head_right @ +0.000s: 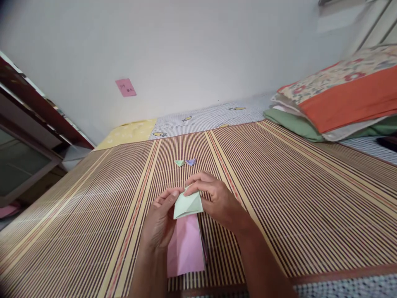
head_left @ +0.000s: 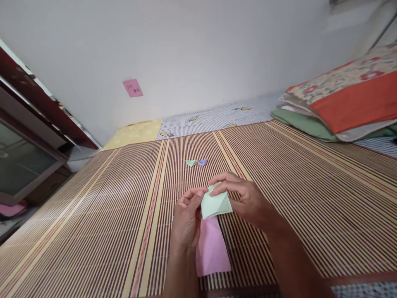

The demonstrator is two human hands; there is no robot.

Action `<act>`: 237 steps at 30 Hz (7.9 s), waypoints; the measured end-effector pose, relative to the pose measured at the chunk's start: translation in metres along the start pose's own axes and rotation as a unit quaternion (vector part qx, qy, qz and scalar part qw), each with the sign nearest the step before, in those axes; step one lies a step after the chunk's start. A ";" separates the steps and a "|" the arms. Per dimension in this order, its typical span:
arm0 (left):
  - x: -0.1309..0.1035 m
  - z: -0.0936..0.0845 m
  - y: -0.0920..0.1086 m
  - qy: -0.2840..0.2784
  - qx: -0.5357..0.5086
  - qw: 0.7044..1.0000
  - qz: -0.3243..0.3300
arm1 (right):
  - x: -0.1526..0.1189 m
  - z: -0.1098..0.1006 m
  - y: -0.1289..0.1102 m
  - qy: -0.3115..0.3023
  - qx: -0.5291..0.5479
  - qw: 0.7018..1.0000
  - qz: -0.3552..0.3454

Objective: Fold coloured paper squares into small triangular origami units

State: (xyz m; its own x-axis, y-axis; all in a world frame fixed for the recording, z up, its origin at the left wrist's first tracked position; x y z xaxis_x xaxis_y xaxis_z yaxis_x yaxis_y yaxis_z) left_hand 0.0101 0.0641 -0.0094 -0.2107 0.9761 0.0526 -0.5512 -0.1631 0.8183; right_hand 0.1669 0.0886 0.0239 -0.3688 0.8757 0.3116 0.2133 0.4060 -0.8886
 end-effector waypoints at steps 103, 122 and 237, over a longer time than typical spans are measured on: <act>-0.007 0.014 -0.006 -0.010 0.098 0.990 0.100 | 0.002 0.001 -0.001 0.206 0.004 0.977 0.057; -0.008 0.017 -0.009 0.003 0.059 0.995 0.079 | 0.000 0.002 0.002 0.192 0.060 0.974 0.100; 0.006 -0.020 -0.001 0.186 -0.028 0.971 0.146 | -0.002 0.045 0.021 -0.171 0.178 0.944 0.217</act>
State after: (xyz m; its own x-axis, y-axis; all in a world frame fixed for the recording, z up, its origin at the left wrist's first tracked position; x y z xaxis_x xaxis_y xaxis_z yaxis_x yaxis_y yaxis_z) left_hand -0.0066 0.0668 -0.0209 -0.6354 0.7699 0.0593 -0.4651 -0.4429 0.7665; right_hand 0.1309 0.0840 -0.0107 -0.5997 0.7796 -0.1808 0.1161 -0.1388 -0.9835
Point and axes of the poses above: each hand's wrist, its own x-axis towards the middle knuckle, its own z-axis out of the palm, y = z × x, the point moved 4 cm from there along x, towards the middle knuckle, and after that the axes turned 14 degrees about z, right-handed, at the moved point
